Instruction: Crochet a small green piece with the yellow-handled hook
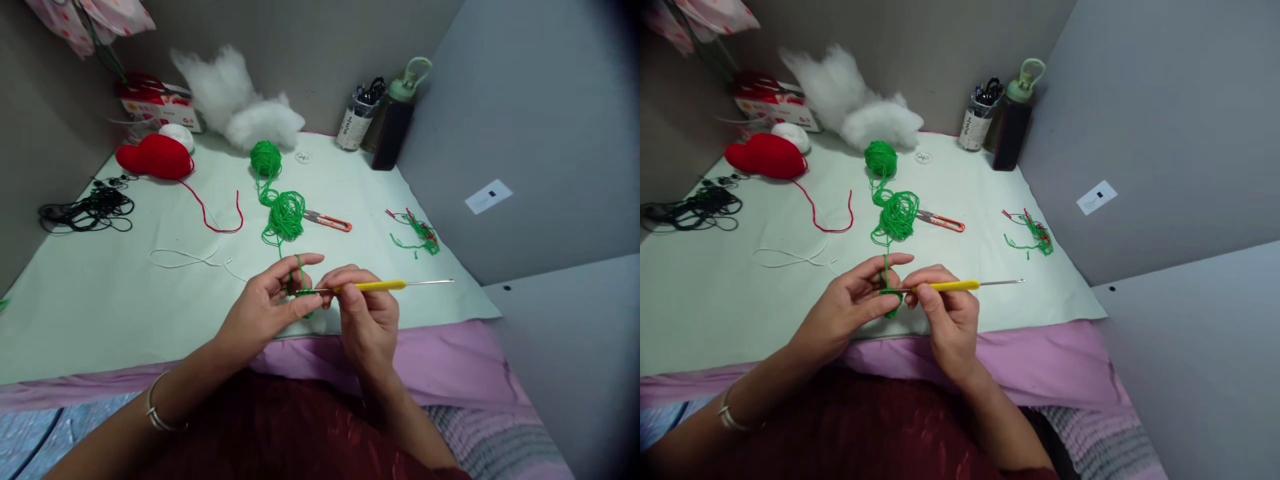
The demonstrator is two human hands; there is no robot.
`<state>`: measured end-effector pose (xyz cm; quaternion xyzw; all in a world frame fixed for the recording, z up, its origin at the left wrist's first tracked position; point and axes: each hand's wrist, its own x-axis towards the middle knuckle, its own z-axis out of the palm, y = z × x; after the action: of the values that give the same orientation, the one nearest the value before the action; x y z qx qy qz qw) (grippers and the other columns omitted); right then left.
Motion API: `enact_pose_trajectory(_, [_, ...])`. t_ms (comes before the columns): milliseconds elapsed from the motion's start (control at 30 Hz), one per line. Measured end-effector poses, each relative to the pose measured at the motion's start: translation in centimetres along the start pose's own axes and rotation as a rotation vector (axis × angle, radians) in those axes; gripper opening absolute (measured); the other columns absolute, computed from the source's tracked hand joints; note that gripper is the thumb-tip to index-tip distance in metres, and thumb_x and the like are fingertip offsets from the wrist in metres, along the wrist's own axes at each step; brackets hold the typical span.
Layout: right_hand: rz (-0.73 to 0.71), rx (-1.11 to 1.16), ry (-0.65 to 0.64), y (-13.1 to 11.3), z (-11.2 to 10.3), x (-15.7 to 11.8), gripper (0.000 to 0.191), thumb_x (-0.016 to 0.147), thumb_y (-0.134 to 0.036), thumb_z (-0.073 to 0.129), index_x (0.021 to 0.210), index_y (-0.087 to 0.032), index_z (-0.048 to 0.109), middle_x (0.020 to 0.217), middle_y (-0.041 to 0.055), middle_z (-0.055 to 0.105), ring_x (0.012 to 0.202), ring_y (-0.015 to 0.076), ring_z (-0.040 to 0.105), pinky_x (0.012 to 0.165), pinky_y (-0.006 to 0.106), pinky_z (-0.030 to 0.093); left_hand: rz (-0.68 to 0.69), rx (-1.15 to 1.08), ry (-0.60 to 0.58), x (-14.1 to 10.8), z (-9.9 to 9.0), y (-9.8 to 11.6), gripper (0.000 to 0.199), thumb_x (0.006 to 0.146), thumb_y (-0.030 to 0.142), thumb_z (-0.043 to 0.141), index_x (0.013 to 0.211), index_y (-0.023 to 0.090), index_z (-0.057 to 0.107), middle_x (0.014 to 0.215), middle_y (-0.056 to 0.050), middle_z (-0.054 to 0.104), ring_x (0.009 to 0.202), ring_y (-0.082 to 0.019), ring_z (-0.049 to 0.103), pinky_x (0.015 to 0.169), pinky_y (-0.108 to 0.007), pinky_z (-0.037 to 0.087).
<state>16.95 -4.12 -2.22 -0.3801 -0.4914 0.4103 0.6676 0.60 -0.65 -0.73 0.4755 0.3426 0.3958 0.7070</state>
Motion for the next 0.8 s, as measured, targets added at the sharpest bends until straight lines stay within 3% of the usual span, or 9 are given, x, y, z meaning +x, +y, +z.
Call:
enact_pose_trajectory(100, [0.042,0.071,0.023,-0.1,-0.2,0.4,0.016,0.103,-0.032,0.067,0.096,-0.025,0.08,0.087,0.0019,0.073,0.071,0.0141,0.064,0.066,0.029,0.053,-0.039,-0.05,-0.034,0.1,-0.1,0.0,0.051,0.087,0.021,0.082,0.137,0.027,0.074,0.092,0.001,0.064,0.087,-0.015,0.058,0.083,-0.027,0.046])
enact_pose_trajectory(267, [0.153,0.164,0.051,-0.7,-0.6,1.2,0.022,0.098,-0.039,0.072,0.085,-0.023,0.077,0.073,0.0011,0.069,0.061,0.0138,0.058,0.057,0.027,0.05,-0.137,-0.361,-0.195,0.3,-0.7,0.0,0.035,0.085,0.032,0.08,0.118,0.021,0.083,0.079,0.001,0.057,0.072,-0.013,0.049,0.068,-0.025,0.044])
enact_pose_trajectory(400, [0.151,0.142,0.03,-0.5,-0.4,0.8,0.021,0.099,-0.042,0.071,0.088,-0.025,0.076,0.078,0.0014,0.072,0.06,0.0136,0.058,0.057,0.028,0.051,-0.038,-0.157,-0.106,-0.1,-0.3,-0.4,0.038,0.088,0.03,0.083,0.125,0.024,0.079,0.091,-0.001,0.065,0.086,-0.016,0.06,0.083,-0.027,0.049])
enact_pose_trajectory(533, [-0.039,-0.078,0.02,0.0,-0.2,0.0,0.014,0.101,-0.035,0.069,0.099,-0.029,0.082,0.097,0.0047,0.079,0.081,0.0184,0.068,0.066,0.032,0.054,0.005,0.009,-0.096,-0.5,-0.2,-0.6,0.052,0.089,0.031,0.084,0.139,0.028,0.07,0.114,-0.006,0.074,0.111,-0.023,0.067,0.101,-0.033,0.051])
enact_pose_trajectory(633, [-0.062,-0.111,0.02,0.0,-0.4,0.0,0.015,0.103,-0.033,0.068,0.101,-0.03,0.082,0.097,0.0042,0.08,0.082,0.0181,0.068,0.068,0.032,0.052,-0.014,0.05,-0.082,-0.4,-0.5,-0.3,0.05,0.09,0.033,0.083,0.138,0.025,0.071,0.11,-0.006,0.073,0.107,-0.022,0.067,0.096,-0.032,0.054])
enact_pose_trajectory(800, [0.143,0.092,-0.003,0.0,-0.6,0.7,0.023,0.1,-0.045,0.069,0.091,-0.024,0.073,0.087,0.0019,0.076,0.056,0.0111,0.054,0.056,0.028,0.048,-0.021,0.04,-0.032,-0.1,-0.6,0.3,0.047,0.082,0.027,0.087,0.128,0.022,0.076,0.092,-0.001,0.065,0.085,-0.017,0.062,0.081,-0.029,0.054])
